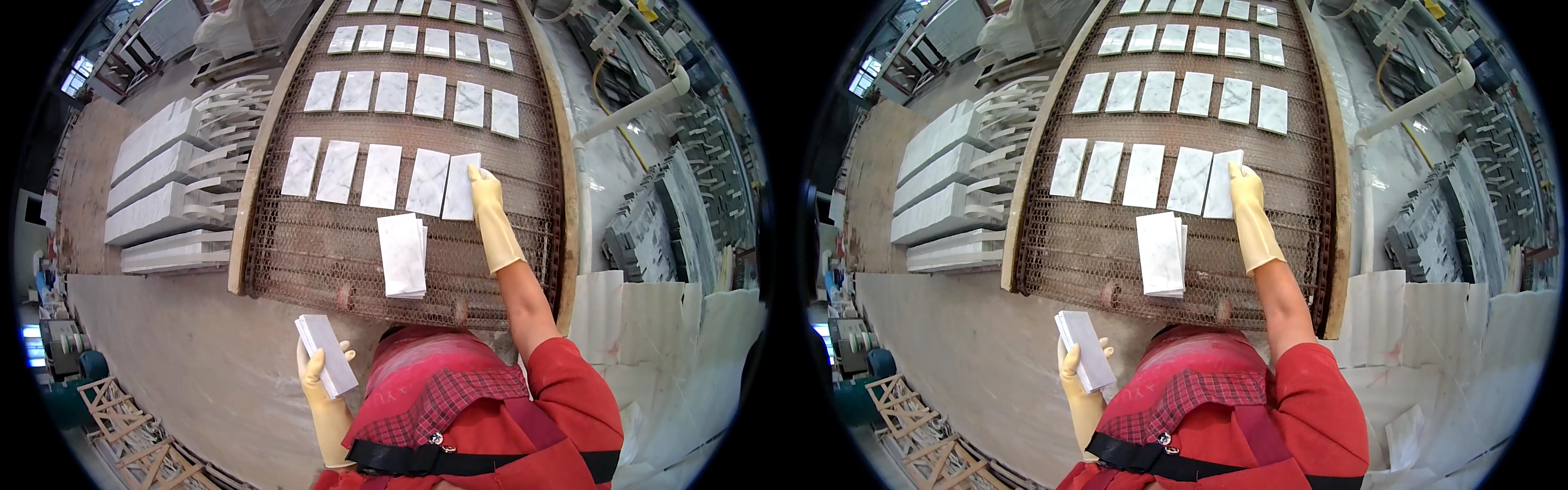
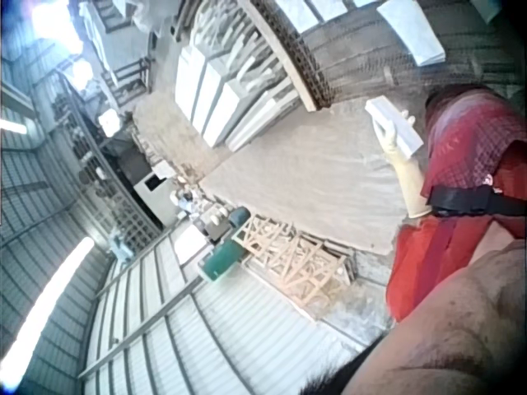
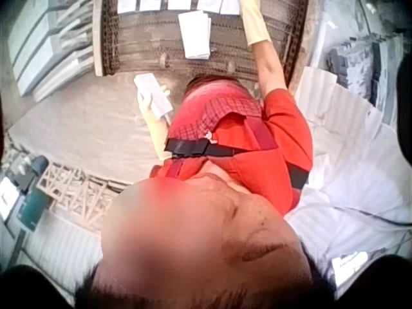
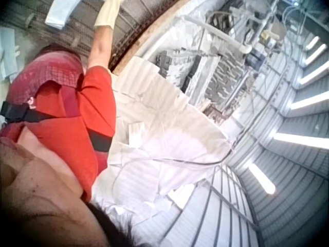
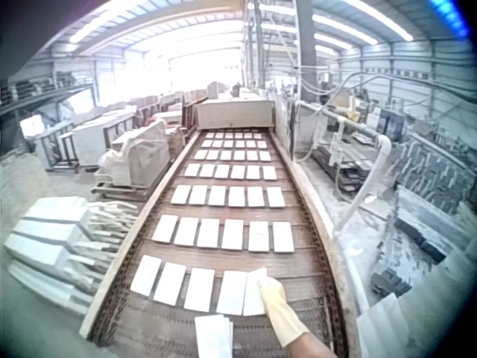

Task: The person picks up small rectangular white tiles from a stack and places them one by one onto a mesh conveyor belt. The person repeatedly returns to the stack to retrieve more tiles and continues arranging them in rows on the belt.

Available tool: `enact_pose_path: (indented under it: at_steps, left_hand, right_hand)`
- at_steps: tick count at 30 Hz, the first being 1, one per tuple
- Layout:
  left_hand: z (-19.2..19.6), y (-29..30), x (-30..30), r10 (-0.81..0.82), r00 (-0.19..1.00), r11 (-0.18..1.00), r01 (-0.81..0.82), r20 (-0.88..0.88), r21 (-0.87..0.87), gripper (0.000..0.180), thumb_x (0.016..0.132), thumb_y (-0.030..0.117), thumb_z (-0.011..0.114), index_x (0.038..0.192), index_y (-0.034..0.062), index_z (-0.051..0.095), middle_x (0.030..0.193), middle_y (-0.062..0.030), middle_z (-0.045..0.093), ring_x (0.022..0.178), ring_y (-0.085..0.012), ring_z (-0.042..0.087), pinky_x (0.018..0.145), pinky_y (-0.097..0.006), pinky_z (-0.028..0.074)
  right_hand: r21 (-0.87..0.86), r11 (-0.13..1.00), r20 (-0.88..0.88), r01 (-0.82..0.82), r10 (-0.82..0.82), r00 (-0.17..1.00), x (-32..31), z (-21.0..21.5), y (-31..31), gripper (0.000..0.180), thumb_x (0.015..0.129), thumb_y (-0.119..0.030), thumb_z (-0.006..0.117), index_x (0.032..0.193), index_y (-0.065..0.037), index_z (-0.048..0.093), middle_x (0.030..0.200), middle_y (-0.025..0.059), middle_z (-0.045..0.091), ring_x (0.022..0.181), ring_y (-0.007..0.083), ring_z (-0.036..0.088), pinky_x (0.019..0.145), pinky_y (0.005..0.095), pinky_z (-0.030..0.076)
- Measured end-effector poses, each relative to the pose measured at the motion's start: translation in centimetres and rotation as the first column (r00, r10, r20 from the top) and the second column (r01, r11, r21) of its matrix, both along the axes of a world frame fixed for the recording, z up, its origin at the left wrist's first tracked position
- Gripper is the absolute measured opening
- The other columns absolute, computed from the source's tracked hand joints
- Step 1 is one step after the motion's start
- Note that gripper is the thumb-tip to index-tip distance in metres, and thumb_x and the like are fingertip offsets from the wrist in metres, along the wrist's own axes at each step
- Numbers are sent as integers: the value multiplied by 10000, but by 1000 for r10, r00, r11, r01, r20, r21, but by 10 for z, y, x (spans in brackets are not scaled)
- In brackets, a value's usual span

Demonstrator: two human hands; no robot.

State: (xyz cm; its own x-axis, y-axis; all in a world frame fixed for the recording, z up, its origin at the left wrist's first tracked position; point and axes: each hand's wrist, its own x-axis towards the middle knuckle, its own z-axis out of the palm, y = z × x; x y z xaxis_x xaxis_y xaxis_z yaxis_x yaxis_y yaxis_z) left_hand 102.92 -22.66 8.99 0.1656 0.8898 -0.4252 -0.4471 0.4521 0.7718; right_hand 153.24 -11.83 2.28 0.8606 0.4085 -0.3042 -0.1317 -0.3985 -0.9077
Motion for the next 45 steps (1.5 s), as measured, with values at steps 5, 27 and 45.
enact_pose_path:
  at_steps: [5,27,45]
  left_hand:
    - [13,9,7,-59,998,997,59,-8,49,935,858,312,819,1606,2,350,1369,-212,556,1050,-413,703,765,-510,676]
    - [-7,5,-8,-105,994,994,105,-18,42,943,870,317,818,1622,1,345,1364,-219,564,1048,-416,710,775,-508,674]
    - [-12,-2,-15,6,1000,1000,-6,10,5,907,866,259,813,1602,-15,360,1366,-232,558,1023,-434,711,747,-502,683]
  right_hand:
    - [66,997,-47,29,-26,999,7,-22,-12,455,1023,-398,685,1285,-33,756,1197,119,794,1094,223,733,968,381,538]
    - [-503,817,438,-281,522,732,-95,54,39,657,965,-404,748,1542,-166,541,1454,170,653,1350,364,613,1134,461,489]
    - [-690,716,442,-105,532,722,-101,41,76,1094,831,-497,892,1684,-147,305,1697,140,412,1313,350,649,1001,476,593]
